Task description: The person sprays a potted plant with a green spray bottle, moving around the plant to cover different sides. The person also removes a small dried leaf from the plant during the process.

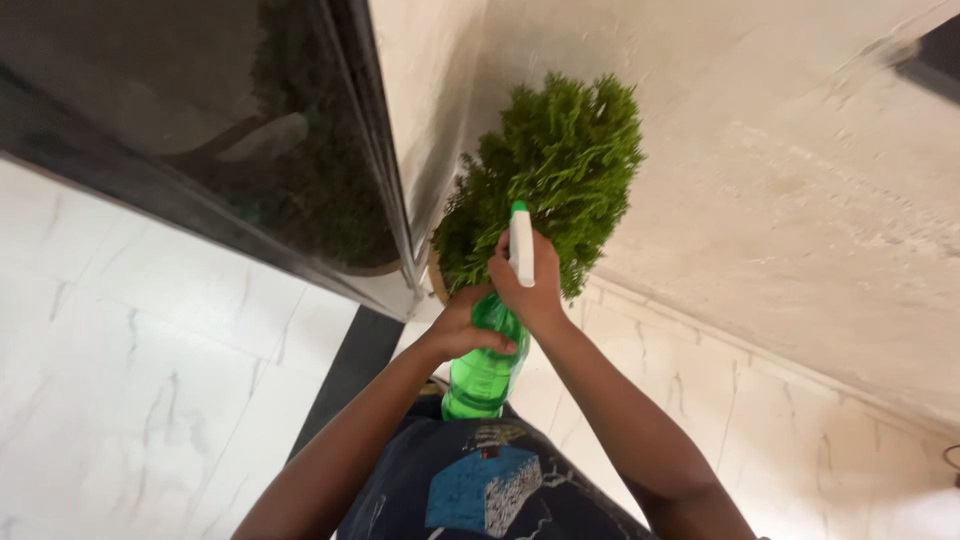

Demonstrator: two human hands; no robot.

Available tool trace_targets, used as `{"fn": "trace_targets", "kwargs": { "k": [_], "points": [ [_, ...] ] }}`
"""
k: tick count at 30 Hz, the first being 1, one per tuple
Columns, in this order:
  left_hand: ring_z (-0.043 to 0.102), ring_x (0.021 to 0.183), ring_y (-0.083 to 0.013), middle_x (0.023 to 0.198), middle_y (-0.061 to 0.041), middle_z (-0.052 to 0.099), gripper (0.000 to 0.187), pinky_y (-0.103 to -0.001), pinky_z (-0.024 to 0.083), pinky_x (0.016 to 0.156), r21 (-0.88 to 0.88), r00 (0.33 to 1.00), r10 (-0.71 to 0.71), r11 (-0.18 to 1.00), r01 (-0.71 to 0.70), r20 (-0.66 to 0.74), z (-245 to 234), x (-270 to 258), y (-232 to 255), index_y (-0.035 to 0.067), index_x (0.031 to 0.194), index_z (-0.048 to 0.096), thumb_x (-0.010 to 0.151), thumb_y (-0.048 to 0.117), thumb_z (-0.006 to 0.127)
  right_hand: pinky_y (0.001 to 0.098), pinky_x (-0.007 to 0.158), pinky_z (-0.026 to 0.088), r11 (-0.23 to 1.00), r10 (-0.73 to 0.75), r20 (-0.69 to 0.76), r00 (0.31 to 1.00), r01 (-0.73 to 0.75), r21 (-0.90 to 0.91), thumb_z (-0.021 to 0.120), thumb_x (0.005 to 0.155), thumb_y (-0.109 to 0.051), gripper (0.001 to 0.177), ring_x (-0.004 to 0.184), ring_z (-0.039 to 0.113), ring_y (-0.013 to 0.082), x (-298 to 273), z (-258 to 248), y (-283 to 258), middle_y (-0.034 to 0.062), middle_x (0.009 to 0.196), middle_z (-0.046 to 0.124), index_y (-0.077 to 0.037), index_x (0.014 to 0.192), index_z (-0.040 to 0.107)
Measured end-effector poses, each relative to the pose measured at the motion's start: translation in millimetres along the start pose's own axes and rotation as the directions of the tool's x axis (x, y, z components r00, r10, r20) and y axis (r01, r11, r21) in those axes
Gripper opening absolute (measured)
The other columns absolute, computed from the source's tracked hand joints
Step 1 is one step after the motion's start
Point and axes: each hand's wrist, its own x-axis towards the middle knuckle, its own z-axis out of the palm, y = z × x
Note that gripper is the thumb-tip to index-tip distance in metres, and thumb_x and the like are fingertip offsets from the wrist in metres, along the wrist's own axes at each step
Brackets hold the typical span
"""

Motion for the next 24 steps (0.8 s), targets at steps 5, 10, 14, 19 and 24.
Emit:
{"fn": "trace_targets", "kwargs": {
  "k": [5, 10, 14, 19, 24],
  "points": [
    [0.068, 0.112, -0.0255, 0.115, -0.012, 0.073, 0.074, -0.039, 0.052, 0.098, 0.048, 0.999, -0.046, 0.998, 0.045, 0.017, -16, 2, -8, 0.003, 0.125, 0.064, 0.057, 0.021, 0.089, 0.0300, 0.056, 0.049, 1.000, 0.009, -0.033, 0.999, -0.009, 0.000, 0.066, 0.080, -0.013, 0.011, 0.060, 0.061, 0.0145, 0, 11, 9, 0.0042, 0.068, 0.061, -0.005, 0.086, 0.061],
    [0.069, 0.112, -0.0277, 0.115, -0.013, 0.073, 0.072, -0.039, 0.051, 0.096, -0.024, 0.995, -0.075, 0.997, 0.077, 0.059, -40, 7, -8, 0.000, 0.122, 0.066, 0.056, 0.019, 0.086, 0.0307, 0.061, 0.052, 0.995, -0.006, -0.123, 0.992, -0.006, -0.098, 0.067, 0.077, -0.013, 0.012, 0.062, 0.063, 0.0155, 14, 33, 14, 0.0046, 0.070, 0.063, -0.005, 0.085, 0.063],
    [0.069, 0.110, -0.0280, 0.112, -0.013, 0.074, 0.074, -0.040, 0.051, 0.096, 0.018, 0.989, -0.144, 0.989, 0.144, 0.020, -53, 3, -21, 0.002, 0.123, 0.066, 0.054, 0.020, 0.087, 0.0324, 0.062, 0.052, 0.997, 0.060, -0.116, 0.991, -0.066, -0.051, 0.067, 0.078, -0.014, 0.012, 0.063, 0.063, 0.0162, 13, 52, 21, 0.0052, 0.070, 0.064, -0.005, 0.085, 0.062],
    [0.066, 0.116, -0.0284, 0.117, -0.012, 0.071, 0.083, -0.039, 0.049, 0.099, -0.032, 0.989, -0.136, 0.990, 0.138, 0.052, -68, 6, -36, 0.000, 0.130, 0.063, 0.052, 0.020, 0.085, 0.0318, 0.066, 0.053, 0.995, 0.029, -0.128, 0.991, -0.040, -0.087, 0.068, 0.078, -0.012, 0.014, 0.069, 0.063, 0.0157, 16, 65, 31, 0.0048, 0.077, 0.065, -0.005, 0.089, 0.063],
    [0.045, 0.135, -0.0330, 0.140, -0.018, 0.048, 0.110, -0.041, 0.040, 0.108, 0.212, 0.974, -0.212, 0.951, 0.223, -0.076, -75, 5, -45, 0.001, 0.148, 0.045, 0.052, 0.024, 0.093, 0.0318, 0.077, 0.050, 0.968, 0.034, -0.010, 0.999, -0.031, 0.248, 0.066, 0.083, -0.007, 0.027, 0.087, 0.060, 0.0147, 14, 71, 39, 0.0052, 0.097, 0.064, -0.004, 0.109, 0.060]
  ]
}}
